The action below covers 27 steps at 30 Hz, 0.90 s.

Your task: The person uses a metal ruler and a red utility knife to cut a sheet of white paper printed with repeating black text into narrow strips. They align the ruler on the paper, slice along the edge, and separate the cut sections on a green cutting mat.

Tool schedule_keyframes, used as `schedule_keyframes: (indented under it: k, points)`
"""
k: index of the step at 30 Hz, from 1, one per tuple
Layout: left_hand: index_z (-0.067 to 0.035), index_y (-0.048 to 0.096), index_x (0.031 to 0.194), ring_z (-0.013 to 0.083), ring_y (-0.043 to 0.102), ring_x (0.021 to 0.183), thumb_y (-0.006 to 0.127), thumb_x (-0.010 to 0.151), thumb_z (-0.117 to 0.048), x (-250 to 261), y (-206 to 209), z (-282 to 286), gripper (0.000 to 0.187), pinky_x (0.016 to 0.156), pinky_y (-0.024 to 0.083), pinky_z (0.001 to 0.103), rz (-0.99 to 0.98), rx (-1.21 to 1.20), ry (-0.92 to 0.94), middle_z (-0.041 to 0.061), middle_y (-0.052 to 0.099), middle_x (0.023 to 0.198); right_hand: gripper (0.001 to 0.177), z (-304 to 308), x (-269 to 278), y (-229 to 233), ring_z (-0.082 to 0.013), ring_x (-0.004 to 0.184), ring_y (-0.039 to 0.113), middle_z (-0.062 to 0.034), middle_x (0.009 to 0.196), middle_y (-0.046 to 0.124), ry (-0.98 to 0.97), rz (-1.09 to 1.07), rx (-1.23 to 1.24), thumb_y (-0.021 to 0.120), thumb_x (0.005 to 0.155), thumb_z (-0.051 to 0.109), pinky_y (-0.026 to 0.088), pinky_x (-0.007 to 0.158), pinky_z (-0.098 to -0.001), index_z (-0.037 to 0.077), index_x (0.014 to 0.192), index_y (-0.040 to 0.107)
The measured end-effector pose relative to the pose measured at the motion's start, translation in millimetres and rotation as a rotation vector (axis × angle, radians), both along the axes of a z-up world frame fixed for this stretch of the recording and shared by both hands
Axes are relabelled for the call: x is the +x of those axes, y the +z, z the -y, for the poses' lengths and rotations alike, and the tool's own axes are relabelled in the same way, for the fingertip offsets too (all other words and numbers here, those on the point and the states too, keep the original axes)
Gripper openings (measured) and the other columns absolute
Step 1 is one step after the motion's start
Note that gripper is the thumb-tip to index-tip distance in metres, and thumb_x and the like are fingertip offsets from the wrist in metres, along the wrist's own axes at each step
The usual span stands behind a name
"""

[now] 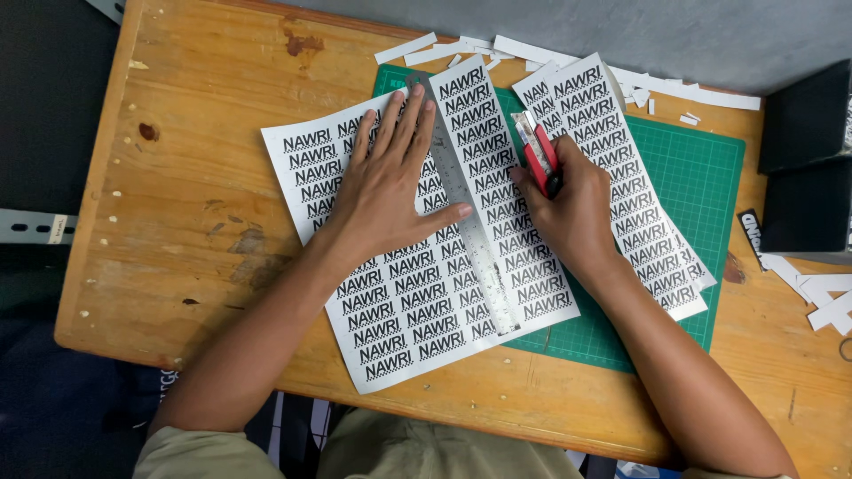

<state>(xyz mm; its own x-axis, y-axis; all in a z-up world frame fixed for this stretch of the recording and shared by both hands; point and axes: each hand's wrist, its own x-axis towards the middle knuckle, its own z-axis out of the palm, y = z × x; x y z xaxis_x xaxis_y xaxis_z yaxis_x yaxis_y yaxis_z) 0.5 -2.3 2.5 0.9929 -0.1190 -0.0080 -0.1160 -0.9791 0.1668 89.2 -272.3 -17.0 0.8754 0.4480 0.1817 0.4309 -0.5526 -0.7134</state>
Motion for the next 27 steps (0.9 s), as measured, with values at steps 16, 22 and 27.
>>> schedule_keyframes:
  k: [16, 22, 27]
  points:
    - [-0.001, 0.007, 0.185, 0.035, -0.001, 0.178, 0.049, 0.104, -0.097, -1.4, 3.9, 2.3, 0.132, 0.145, 0.002, 0.058, -0.037, -0.065, 0.005, 0.019, 0.001, 0.193, 0.041, 1.4, -1.0, -1.5, -0.0195, 0.069, 0.046, -0.0064, 0.083, 0.059, -0.003, -0.018, -0.024, 0.094, 0.108, 0.015, 0.038, 0.061, -0.0388, 0.008, 0.101, 0.054]
    - [0.002, 0.006, 0.185, 0.0353, -0.008, 0.178, 0.033, 0.093, -0.107, -0.1, 11.7, 5.4, 0.146, 0.143, -0.007, 0.063, -0.088, -0.072, 0.007, 0.022, -0.007, 0.191, 0.043, 1.1, 0.0, 0.7, -0.0186, 0.068, 0.045, -0.0067, 0.083, 0.058, 0.021, -0.004, -0.019, 0.094, 0.111, 0.009, 0.035, 0.059, -0.0361, 0.008, 0.102, 0.052]
    - [0.008, 0.013, 0.184, 0.0372, -0.004, 0.177, 0.037, 0.09, -0.11, -0.8, 13.5, 7.8, 0.152, 0.142, -0.004, 0.063, -0.057, -0.073, 0.018, 0.026, -0.001, 0.19, 0.044, 2.0, 2.7, -3.2, -0.0206, 0.067, 0.046, -0.0084, 0.082, 0.057, 0.044, 0.046, -0.03, 0.093, 0.112, 0.011, 0.034, 0.058, -0.0382, 0.007, 0.103, 0.05]
